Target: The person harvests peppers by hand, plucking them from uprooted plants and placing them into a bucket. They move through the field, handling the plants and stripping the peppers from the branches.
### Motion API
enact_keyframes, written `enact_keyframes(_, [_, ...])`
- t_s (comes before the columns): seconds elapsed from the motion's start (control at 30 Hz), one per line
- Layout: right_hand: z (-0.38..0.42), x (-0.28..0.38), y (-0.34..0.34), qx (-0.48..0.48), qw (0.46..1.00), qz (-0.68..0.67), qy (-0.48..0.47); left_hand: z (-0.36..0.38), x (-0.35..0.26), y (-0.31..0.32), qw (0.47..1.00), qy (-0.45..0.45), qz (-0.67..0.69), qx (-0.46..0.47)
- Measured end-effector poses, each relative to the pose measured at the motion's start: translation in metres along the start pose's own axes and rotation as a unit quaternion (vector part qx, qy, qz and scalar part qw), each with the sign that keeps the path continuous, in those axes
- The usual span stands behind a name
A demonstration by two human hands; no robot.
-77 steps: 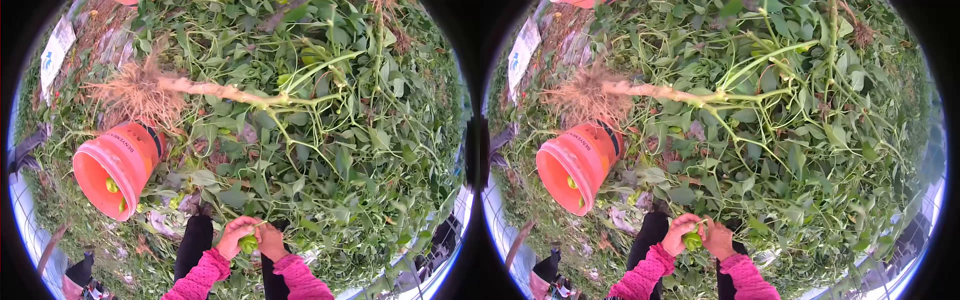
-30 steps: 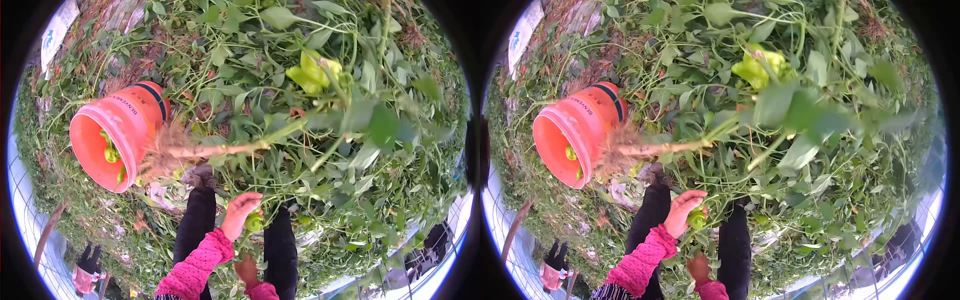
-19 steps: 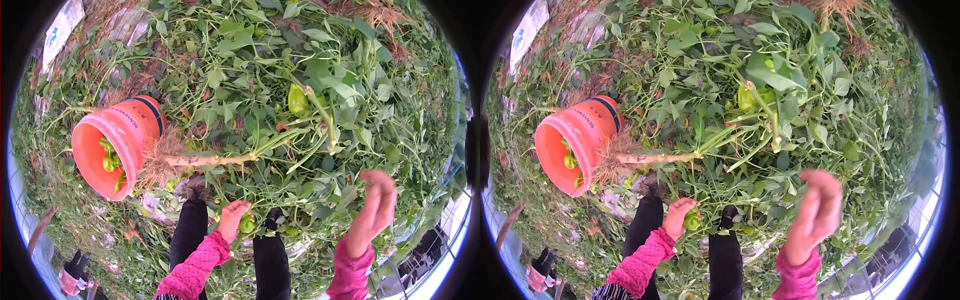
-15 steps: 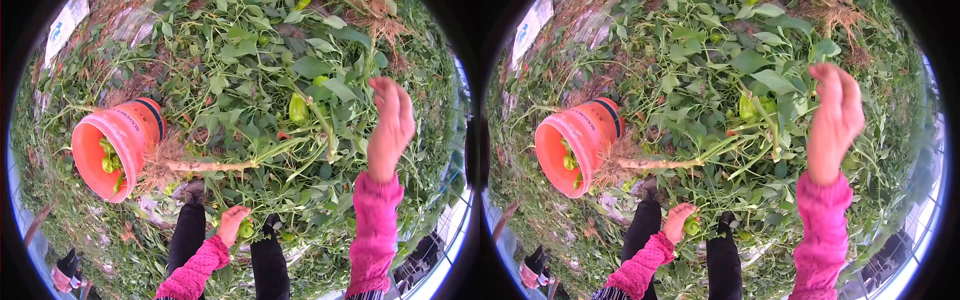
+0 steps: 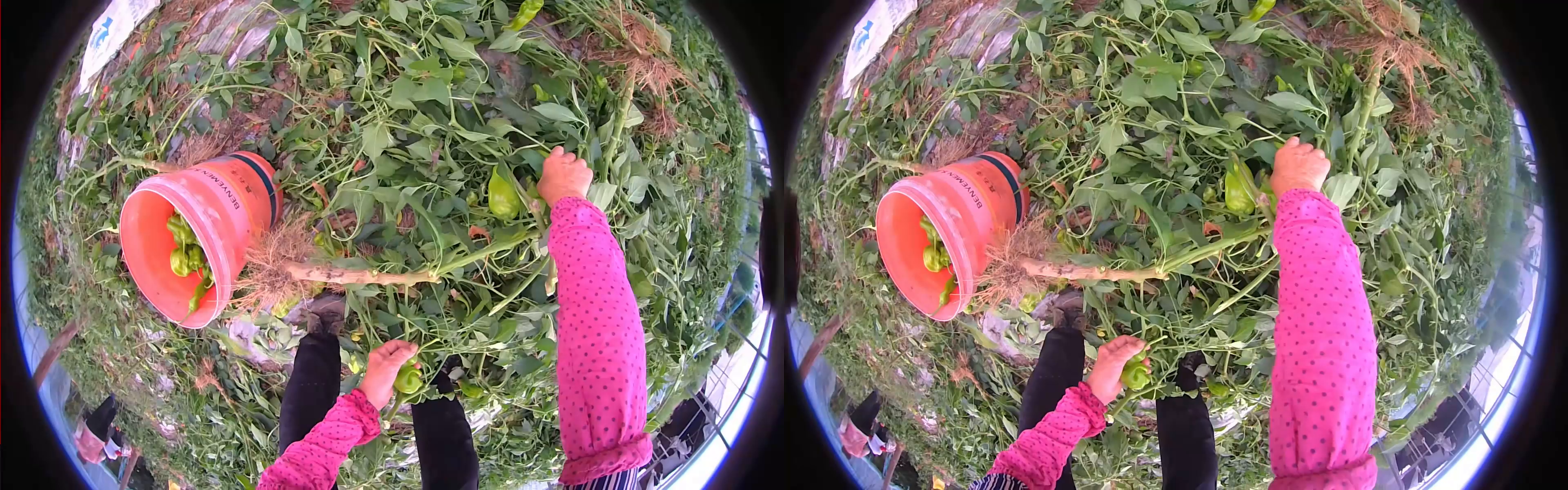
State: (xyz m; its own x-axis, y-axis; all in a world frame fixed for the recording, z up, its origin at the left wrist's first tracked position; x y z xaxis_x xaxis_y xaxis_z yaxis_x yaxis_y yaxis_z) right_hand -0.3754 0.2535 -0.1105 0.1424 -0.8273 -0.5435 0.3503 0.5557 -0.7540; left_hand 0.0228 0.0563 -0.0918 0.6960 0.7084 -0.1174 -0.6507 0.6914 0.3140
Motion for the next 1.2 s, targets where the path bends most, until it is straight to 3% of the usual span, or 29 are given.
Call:
enact_keyframes(0.07, [0.025,-0.012,-0.036,-0.002,0.995,-0.102,0.005,-0.001,0.0,-0.002,1.0,0.0,0.008,0.004])
enact_keyframes(0.13, [0.056,-0.037,-0.045,-0.078,0.941,-0.327,0.045,-0.004,-0.002,-0.004,1.0,0.007,0.019,0.007])
enact_keyframes(0.17, [0.076,-0.051,-0.048,-0.071,0.881,-0.465,0.056,-0.003,-0.003,-0.003,1.0,0.006,0.021,0.011])
enact_keyframes(0.2, [0.093,-0.06,-0.038,-0.055,0.735,-0.675,0.034,-0.001,-0.007,-0.002,1.0,0.008,0.029,0.009])
enact_keyframes(0.23, [0.115,-0.067,-0.035,0.041,0.644,-0.762,0.055,0.0,-0.009,0.001,0.999,0.009,0.036,0.008])
enact_keyframes(0.3, [0.159,-0.071,-0.041,0.058,0.502,-0.86,0.063,0.0,-0.012,0.005,0.998,0.015,0.05,0.032])
enact_keyframes(0.43, [0.232,-0.067,-0.013,0.164,0.314,-0.926,0.134,0.002,-0.016,-0.004,0.994,0.008,0.088,0.062])
enact_keyframes(0.5, [0.272,-0.058,-0.004,0.189,0.276,-0.925,0.183,0.011,-0.015,-0.013,0.993,-0.012,0.084,0.084])
enact_keyframes(0.57, [0.313,-0.053,0.0,0.259,0.267,-0.912,0.173,0.03,-0.014,-0.023,0.993,-0.037,0.061,0.095])
enact_keyframes(0.6, [0.327,-0.055,-0.011,0.238,0.36,-0.887,0.166,0.041,-0.011,-0.027,0.991,-0.062,0.042,0.111])
enact_keyframes(0.63, [0.34,-0.054,-0.03,0.214,0.449,-0.854,0.154,0.051,-0.013,-0.029,0.989,-0.029,0.013,0.141])
enact_keyframes(0.7, [0.373,-0.032,-0.075,0.276,0.465,-0.841,0.03,0.085,-0.03,-0.026,0.981,-0.018,-0.054,0.184])
enact_keyframes(0.77, [0.416,-0.011,-0.114,0.228,0.639,-0.723,-0.128,0.13,-0.045,-0.021,0.982,-0.022,-0.055,0.178])
enact_keyframes(0.8, [0.425,-0.002,-0.122,0.23,0.637,-0.724,-0.132,0.15,-0.046,-0.019,0.975,-0.033,-0.067,0.21])
enact_keyframes(0.83, [0.43,0.008,-0.122,0.239,0.681,-0.684,-0.109,0.168,-0.052,-0.015,0.966,-0.041,-0.082,0.242])
enact_keyframes(0.87, [0.433,0.016,-0.124,0.245,0.722,-0.641,-0.084,0.182,-0.062,-0.004,0.958,0.005,-0.083,0.273])
enact_keyframes(0.9, [0.431,0.025,-0.137,0.242,0.72,-0.644,-0.091,0.189,-0.061,-0.011,0.951,-0.009,-0.077,0.3])
enact_keyframes(0.93, [0.431,0.04,-0.157,0.248,0.754,-0.583,-0.175,0.197,-0.063,-0.022,0.962,0.007,-0.033,0.271])
enact_keyframes(0.97, [0.436,0.054,-0.175,0.252,0.775,-0.515,-0.265,0.209,-0.064,-0.031,0.972,0.026,0.014,0.233])
enact_keyframes(1.03, [0.436,0.079,-0.201,0.231,0.756,-0.521,-0.322,0.212,-0.066,-0.053,0.996,-0.009,0.033,0.088])
enact_keyframes(1.07, [0.43,0.088,-0.205,0.221,0.755,-0.523,-0.328,0.21,-0.07,-0.057,0.99,-0.041,0.1,0.093])
enact_keyframes(1.1, [0.425,0.096,-0.207,0.211,0.755,-0.525,-0.332,0.21,-0.08,-0.058,0.988,-0.021,0.073,0.131])
enact_keyframes(1.17, [0.42,0.108,-0.209,0.202,0.753,-0.519,-0.351,0.209,-0.095,-0.056,0.97,0.006,0.15,0.189])
enact_keyframes(1.2, [0.417,0.112,-0.207,0.219,0.748,-0.522,-0.347,0.206,-0.095,-0.061,0.977,0.008,0.124,0.172])
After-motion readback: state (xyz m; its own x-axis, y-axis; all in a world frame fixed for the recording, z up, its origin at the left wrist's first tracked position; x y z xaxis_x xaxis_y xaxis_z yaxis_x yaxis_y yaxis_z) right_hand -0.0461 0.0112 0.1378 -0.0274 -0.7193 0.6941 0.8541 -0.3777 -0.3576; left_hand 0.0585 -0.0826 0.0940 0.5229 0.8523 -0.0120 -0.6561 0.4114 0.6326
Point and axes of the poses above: each hand's wrist, its own z-axis away from the middle knuckle, its own y-axis out of the palm, x = y × z, the point moved 6 cm from there along -z, towards the middle knuckle, and after that the axes turned 2 degrees about y, right-handed, at the moved point
